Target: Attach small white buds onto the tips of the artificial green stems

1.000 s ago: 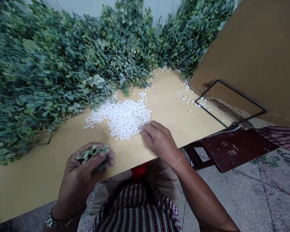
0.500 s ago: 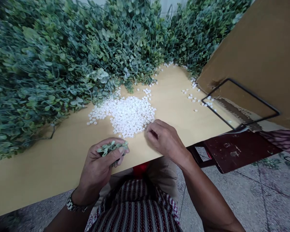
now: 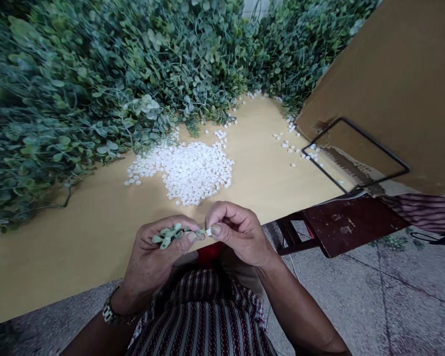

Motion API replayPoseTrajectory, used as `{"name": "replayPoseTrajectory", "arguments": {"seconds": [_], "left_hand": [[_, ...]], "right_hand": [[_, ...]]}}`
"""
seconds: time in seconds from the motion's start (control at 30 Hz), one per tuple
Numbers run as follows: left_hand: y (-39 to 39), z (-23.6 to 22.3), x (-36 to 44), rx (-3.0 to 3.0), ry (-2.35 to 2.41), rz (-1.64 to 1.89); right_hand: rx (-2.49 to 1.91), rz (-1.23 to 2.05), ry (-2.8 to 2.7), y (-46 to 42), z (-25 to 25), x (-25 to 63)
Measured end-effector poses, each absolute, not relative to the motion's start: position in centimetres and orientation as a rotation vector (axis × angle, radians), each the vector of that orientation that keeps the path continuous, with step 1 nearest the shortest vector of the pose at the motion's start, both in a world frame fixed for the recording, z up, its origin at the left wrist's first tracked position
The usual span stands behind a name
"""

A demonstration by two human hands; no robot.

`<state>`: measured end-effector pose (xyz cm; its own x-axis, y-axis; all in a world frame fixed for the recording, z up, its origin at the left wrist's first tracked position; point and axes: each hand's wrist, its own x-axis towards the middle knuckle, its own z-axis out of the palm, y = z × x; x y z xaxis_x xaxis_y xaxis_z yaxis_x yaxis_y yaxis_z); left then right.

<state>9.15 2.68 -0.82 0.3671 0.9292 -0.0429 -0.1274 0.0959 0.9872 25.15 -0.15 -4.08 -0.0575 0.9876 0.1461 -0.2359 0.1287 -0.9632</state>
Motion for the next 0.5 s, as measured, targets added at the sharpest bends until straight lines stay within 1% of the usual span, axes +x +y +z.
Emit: {"name": "replayPoseTrajectory", "arguments": {"seconds": [0.23,0.5], "left_hand": [[2.48,-0.83,8.97,1.294,0.839,0.923],[2.37,-0.88,8.89,1.350,0.832,0.947]], "right_hand": [[-0.762,1.276,-1.137,-0.23,-4.23,24.83],[-0.770,1.263,-1.160,-0.62,-4.47,24.96]]}}
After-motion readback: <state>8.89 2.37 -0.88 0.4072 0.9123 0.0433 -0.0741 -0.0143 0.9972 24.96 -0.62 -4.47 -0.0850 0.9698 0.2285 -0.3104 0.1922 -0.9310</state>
